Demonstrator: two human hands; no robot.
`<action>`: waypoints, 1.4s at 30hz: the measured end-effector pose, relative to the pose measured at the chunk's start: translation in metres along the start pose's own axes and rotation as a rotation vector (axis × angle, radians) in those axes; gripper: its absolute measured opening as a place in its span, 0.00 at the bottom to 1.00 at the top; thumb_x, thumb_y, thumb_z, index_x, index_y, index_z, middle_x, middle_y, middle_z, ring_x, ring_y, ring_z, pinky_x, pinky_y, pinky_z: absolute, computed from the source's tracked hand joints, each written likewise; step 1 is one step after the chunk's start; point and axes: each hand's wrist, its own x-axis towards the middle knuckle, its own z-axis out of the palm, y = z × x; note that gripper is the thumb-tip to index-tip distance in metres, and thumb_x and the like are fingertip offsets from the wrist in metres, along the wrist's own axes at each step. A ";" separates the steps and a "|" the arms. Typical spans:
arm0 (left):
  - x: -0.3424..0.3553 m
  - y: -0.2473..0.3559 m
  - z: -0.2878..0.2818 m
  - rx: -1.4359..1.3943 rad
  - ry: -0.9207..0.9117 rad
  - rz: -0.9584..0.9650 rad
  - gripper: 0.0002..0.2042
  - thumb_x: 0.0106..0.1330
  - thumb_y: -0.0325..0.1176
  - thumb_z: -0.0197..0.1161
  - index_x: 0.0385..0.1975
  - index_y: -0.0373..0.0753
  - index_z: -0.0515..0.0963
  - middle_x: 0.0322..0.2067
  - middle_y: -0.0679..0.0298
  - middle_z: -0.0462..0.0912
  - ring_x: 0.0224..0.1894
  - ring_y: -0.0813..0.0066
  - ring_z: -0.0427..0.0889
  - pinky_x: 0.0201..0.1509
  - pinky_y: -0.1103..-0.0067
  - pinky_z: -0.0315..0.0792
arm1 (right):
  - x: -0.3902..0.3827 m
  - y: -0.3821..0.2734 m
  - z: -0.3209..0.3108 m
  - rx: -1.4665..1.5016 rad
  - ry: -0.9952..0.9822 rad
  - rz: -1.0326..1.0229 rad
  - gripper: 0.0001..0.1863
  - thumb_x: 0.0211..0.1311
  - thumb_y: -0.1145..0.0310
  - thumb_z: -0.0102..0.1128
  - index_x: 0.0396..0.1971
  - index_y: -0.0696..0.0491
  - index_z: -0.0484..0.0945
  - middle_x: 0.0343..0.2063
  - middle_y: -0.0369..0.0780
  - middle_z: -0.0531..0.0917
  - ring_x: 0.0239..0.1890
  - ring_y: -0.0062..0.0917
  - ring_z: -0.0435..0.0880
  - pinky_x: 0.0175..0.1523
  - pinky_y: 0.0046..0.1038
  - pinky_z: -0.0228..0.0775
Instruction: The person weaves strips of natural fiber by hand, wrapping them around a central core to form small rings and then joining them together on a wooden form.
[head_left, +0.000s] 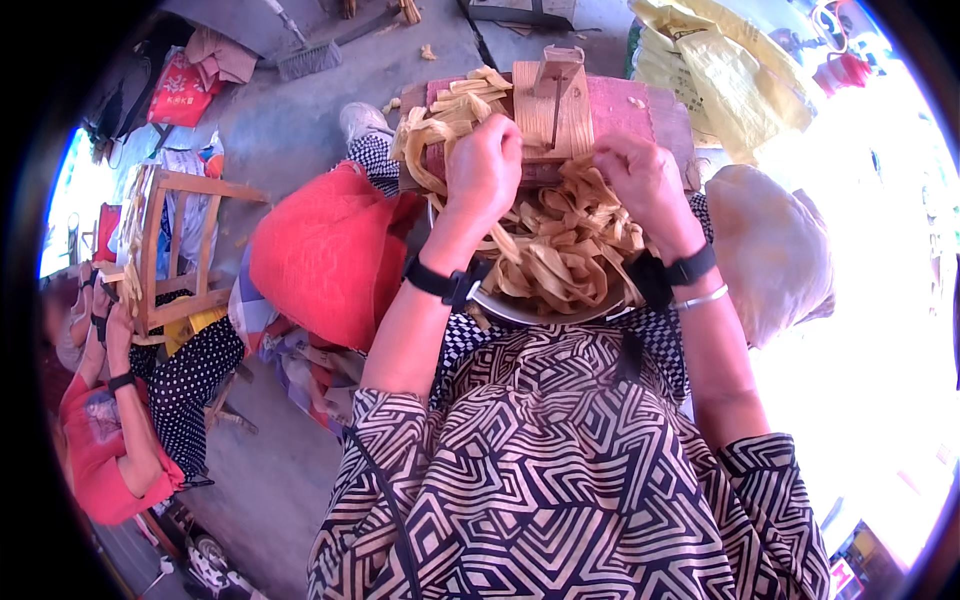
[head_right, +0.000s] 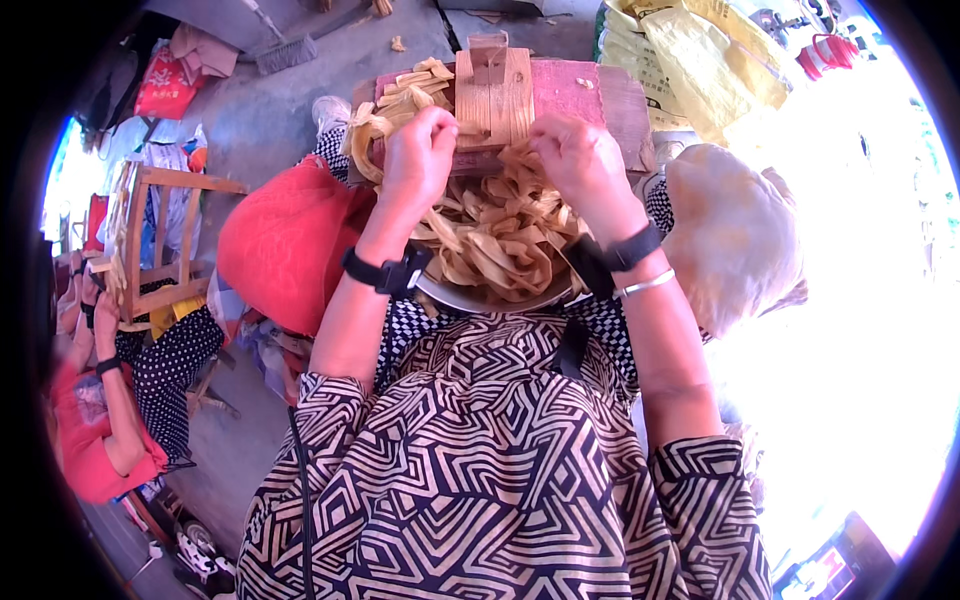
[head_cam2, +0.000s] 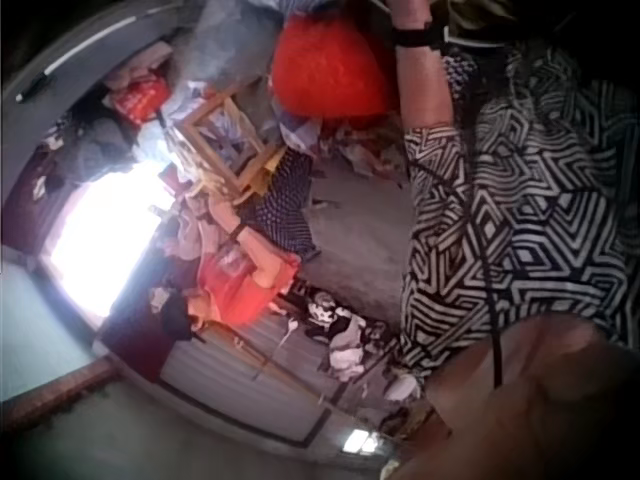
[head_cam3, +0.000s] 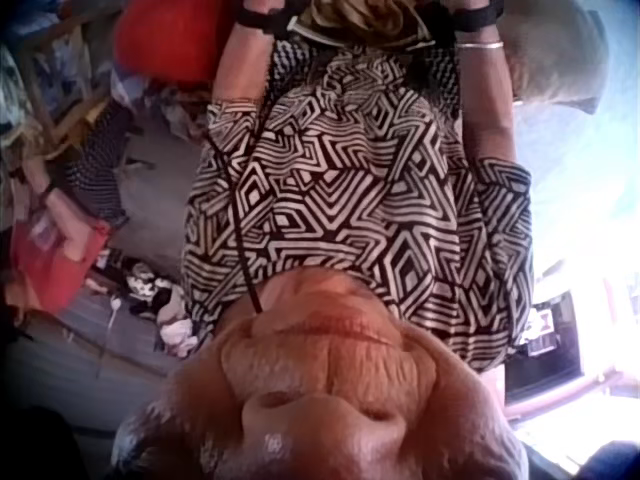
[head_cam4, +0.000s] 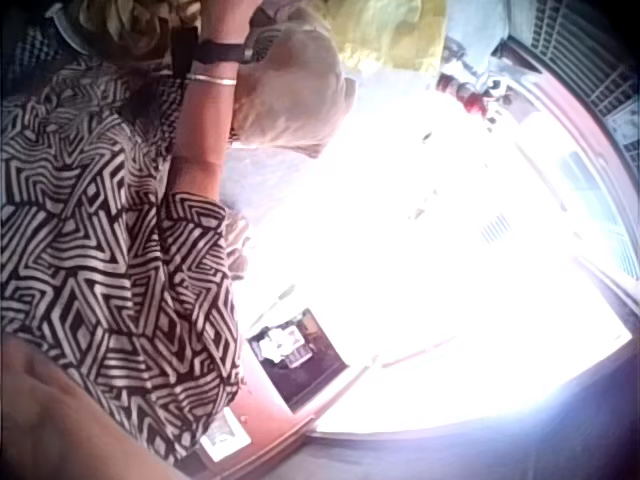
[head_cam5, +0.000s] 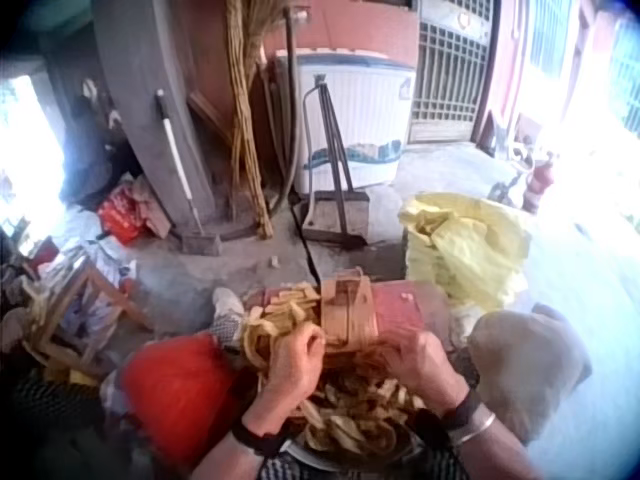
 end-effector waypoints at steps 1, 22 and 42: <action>-0.005 -0.003 -0.002 -0.173 -0.106 -0.055 0.02 0.59 0.25 0.58 0.28 0.33 0.75 0.22 0.55 0.79 0.26 0.64 0.80 0.31 0.74 0.72 | -0.001 -0.011 -0.007 -0.023 0.046 -0.205 0.05 0.55 0.70 0.57 0.30 0.53 0.80 0.31 0.45 0.82 0.32 0.41 0.80 0.34 0.34 0.73; -0.020 0.136 -0.104 -0.760 -0.719 0.253 0.13 0.65 0.34 0.55 0.40 0.29 0.76 0.29 0.61 0.80 0.26 0.78 0.77 0.29 0.84 0.70 | -0.056 -0.121 -0.096 1.254 -0.674 0.067 0.09 0.58 0.68 0.62 0.32 0.59 0.83 0.28 0.38 0.85 0.28 0.18 0.82 0.32 0.19 0.73; -0.050 0.043 -0.003 -1.231 -0.813 -0.736 0.07 0.66 0.30 0.55 0.41 0.38 0.73 0.22 0.73 0.72 0.20 0.91 0.68 0.21 0.92 0.61 | -0.039 -0.053 -0.013 -0.091 0.187 -0.093 0.04 0.52 0.70 0.60 0.29 0.50 0.81 0.18 0.39 0.79 0.21 0.33 0.79 0.25 0.28 0.70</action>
